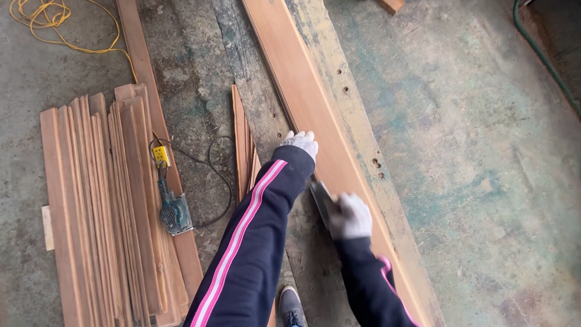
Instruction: Sand a long wooden board using an orbital sander and a manual sanding block.
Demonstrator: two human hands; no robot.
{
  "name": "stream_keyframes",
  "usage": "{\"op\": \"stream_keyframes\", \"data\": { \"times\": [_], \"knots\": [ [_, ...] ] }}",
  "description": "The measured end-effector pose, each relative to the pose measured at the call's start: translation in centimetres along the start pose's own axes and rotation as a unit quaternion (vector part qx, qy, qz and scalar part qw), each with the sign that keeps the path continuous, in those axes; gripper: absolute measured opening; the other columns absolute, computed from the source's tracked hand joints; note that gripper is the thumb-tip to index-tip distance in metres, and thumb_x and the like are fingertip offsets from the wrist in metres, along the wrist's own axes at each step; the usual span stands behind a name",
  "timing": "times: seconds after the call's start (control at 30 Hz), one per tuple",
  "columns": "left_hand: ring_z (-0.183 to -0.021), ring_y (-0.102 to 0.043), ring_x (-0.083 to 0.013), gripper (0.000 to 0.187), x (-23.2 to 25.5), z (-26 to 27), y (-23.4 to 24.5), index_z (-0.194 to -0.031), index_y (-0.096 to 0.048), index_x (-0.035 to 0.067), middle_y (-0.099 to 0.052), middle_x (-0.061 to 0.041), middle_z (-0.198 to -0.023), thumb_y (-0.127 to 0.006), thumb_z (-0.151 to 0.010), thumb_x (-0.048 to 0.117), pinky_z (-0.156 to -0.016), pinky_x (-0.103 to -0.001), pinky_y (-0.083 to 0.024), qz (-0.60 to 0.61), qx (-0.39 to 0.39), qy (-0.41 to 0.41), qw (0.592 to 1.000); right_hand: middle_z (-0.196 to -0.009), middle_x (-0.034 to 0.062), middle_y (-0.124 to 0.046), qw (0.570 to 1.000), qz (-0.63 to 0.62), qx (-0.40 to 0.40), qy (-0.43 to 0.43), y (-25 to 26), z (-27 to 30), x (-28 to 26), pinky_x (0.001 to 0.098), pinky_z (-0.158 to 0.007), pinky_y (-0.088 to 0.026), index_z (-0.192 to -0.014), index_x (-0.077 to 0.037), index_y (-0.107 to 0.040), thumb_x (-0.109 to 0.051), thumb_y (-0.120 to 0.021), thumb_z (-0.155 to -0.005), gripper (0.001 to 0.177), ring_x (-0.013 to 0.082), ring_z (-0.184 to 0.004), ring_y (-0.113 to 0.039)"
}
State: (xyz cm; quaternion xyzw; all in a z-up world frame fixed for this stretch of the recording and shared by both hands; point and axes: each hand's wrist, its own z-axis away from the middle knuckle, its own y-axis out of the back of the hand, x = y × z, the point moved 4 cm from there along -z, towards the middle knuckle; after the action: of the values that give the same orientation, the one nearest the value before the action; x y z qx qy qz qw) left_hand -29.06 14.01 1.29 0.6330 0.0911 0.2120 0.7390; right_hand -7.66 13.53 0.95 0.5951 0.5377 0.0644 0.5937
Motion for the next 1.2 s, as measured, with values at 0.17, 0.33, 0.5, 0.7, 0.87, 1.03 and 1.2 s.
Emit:
{"op": "stream_keyframes", "data": {
  "times": [0.17,0.33,0.5,0.7,0.87,1.03,1.2],
  "knots": [
    [-0.122,-0.059,-0.0225,0.018,-0.3,0.0,0.5,-0.102,-0.075,0.015,-0.064,-0.007,-0.121,-0.06,-0.093,0.016,-0.103,-0.042,-0.043,-0.005,-0.042,-0.031,0.999,-0.071,0.0106,-0.061,0.997,-0.026,0.042,-0.06,2.1,4.4,1.2,0.0437,-0.064,-0.05,-0.07,-0.012,-0.062,-0.025,-0.081,-0.079,0.024,0.0326,-0.068,-0.063],
    [-0.119,-0.062,-0.0224,0.018,0.2,-1.3,-0.2,-0.104,-0.075,0.014,-0.065,-0.007,-0.12,-0.061,-0.093,0.017,-0.102,-0.042,-0.045,-0.025,-0.048,0.028,0.998,-0.072,0.0137,-0.06,0.998,0.01,0.05,0.043,-3.2,-5.5,-1.8,0.047,-0.066,-0.047,-0.073,-0.01,-0.062,-0.017,-0.077,-0.072,0.017,0.0358,-0.073,-0.062],
    [-0.12,-0.062,-0.0216,0.018,0.4,-0.7,0.2,-0.103,-0.076,0.015,-0.067,-0.005,-0.119,-0.062,-0.091,0.017,-0.104,-0.041,-0.044,-0.004,-0.017,0.047,0.999,-0.072,0.0141,-0.059,0.997,-0.024,0.07,0.022,-0.5,-4.0,-3.0,0.0467,-0.064,-0.047,-0.073,-0.01,-0.059,-0.025,-0.08,-0.082,0.028,0.0367,-0.071,-0.062],
    [-0.122,-0.066,-0.0233,0.018,-0.1,-1.6,-0.6,-0.11,-0.074,0.015,-0.069,-0.007,-0.126,-0.06,-0.098,0.018,-0.103,-0.042,-0.048,-0.027,-0.078,0.035,0.996,-0.07,0.0127,-0.062,0.996,0.012,0.086,-0.031,-1.2,-3.5,-1.3,0.0472,-0.066,-0.048,-0.067,-0.01,-0.059,-0.03,-0.079,-0.08,0.032,0.0355,-0.067,-0.063],
    [-0.123,-0.063,-0.0254,0.025,0.5,-1.7,1.0,-0.122,-0.065,0.018,-0.068,-0.008,-0.125,-0.062,-0.098,0.025,-0.106,-0.046,-0.043,0.032,-0.101,0.058,0.993,-0.073,0.0169,-0.062,0.998,-0.012,0.058,0.022,-3.0,-8.9,-3.7,0.0484,-0.064,-0.048,-0.074,-0.007,-0.059,-0.027,-0.078,-0.076,0.027,0.0386,-0.073,-0.065],
    [-0.123,-0.061,-0.0232,0.019,0.2,-1.1,-0.2,-0.11,-0.071,0.019,-0.065,-0.006,-0.123,-0.062,-0.093,0.016,-0.105,-0.045,-0.043,-0.022,-0.069,0.026,0.997,-0.071,0.0127,-0.056,0.999,-0.001,0.044,0.007,2.6,2.4,-1.4,0.0448,-0.063,-0.045,-0.074,-0.01,-0.056,-0.018,-0.077,-0.079,0.023,0.0347,-0.07,-0.06],
    [-0.121,-0.058,-0.023,0.02,0.1,0.0,1.4,-0.106,-0.071,0.017,-0.063,-0.006,-0.119,-0.063,-0.089,0.013,-0.104,-0.044,-0.042,0.006,-0.055,0.0,0.998,-0.064,0.0057,-0.052,0.994,0.054,0.089,-0.037,8.1,17.3,1.4,0.0399,-0.06,-0.043,-0.069,-0.015,-0.059,-0.008,-0.079,-0.077,0.023,0.0269,-0.061,-0.056]
  ]
}}
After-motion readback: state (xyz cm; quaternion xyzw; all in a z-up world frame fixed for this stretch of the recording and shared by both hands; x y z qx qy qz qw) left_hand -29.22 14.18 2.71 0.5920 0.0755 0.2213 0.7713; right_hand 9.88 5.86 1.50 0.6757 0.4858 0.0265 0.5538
